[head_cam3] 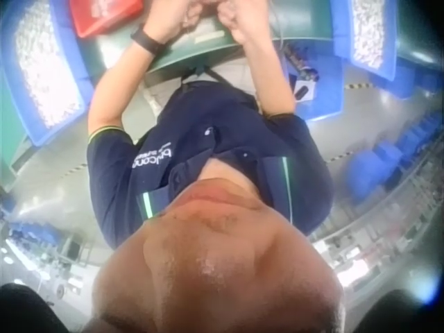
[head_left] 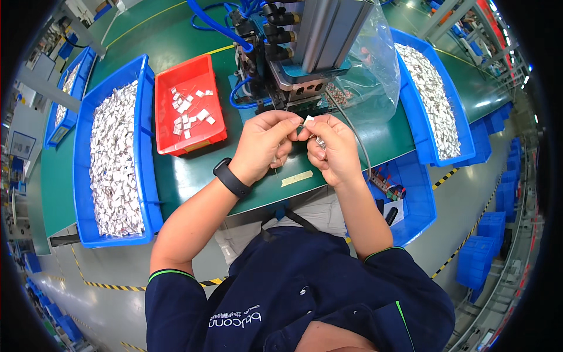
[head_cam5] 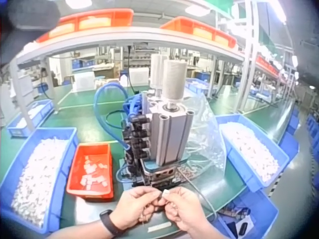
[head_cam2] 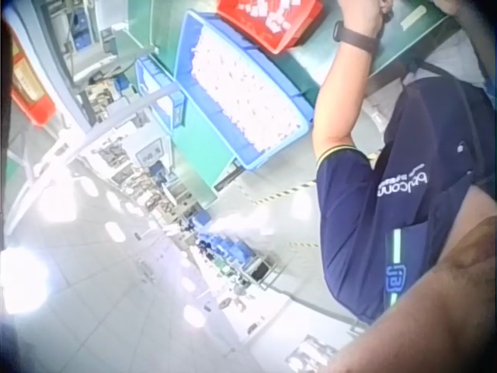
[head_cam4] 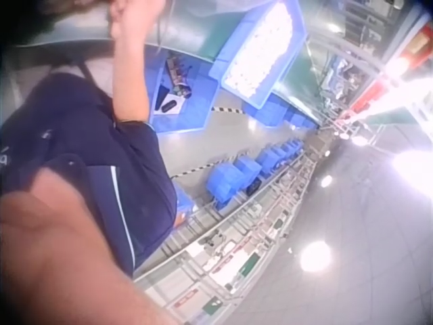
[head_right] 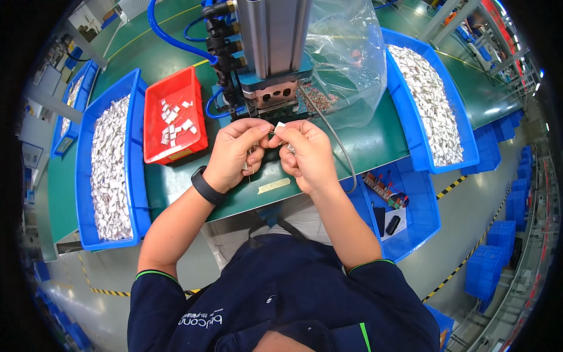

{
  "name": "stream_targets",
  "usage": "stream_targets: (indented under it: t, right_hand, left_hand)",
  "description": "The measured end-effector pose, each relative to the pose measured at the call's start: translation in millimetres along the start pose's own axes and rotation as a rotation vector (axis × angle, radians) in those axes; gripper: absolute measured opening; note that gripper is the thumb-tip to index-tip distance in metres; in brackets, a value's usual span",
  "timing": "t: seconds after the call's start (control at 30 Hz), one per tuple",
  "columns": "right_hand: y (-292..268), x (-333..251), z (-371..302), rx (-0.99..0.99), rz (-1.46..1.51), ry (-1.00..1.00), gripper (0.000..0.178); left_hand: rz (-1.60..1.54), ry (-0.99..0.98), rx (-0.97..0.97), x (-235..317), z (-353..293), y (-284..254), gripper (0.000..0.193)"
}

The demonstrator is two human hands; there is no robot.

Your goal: The person picks up a connector and a wire from the table, inserts the wire into the connector, and places the assembly into a machine. After the machine presses them, the person removes the finished component and places it into a blue bin.

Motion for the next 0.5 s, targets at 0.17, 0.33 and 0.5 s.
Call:
stream_targets:
  t: [0.17, 0.33, 0.5]
  right_hand:
    - [-3.7, -4.6, -5.4, -0.053, -0.100, 0.080, 0.013]
    - [-8.9, -5.7, -6.5, -0.042, -0.025, 0.035, 0.012]
    - [-7.9, -8.1, -5.1, -0.079, -0.053, 0.083, 0.012]
  left_hand:
    - [-0.092, -0.006, -0.001, 5.2, -2.9, 0.4, 0.021]
    - [-0.062, -0.065, -0.056, 4.3, -3.7, 3.7, 0.014]
    - [-0.083, -0.084, -0.025, 2.0, -1.3, 1.9, 0.012]
Point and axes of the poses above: each hand's wrist, its own z-axis towards the middle knuckle, its own y-axis out of the palm, x = y × z, the point moved 1 cm from there along z, towards the middle knuckle, and after that the axes turned 6 degrees about -y, right-handed, at the moved point
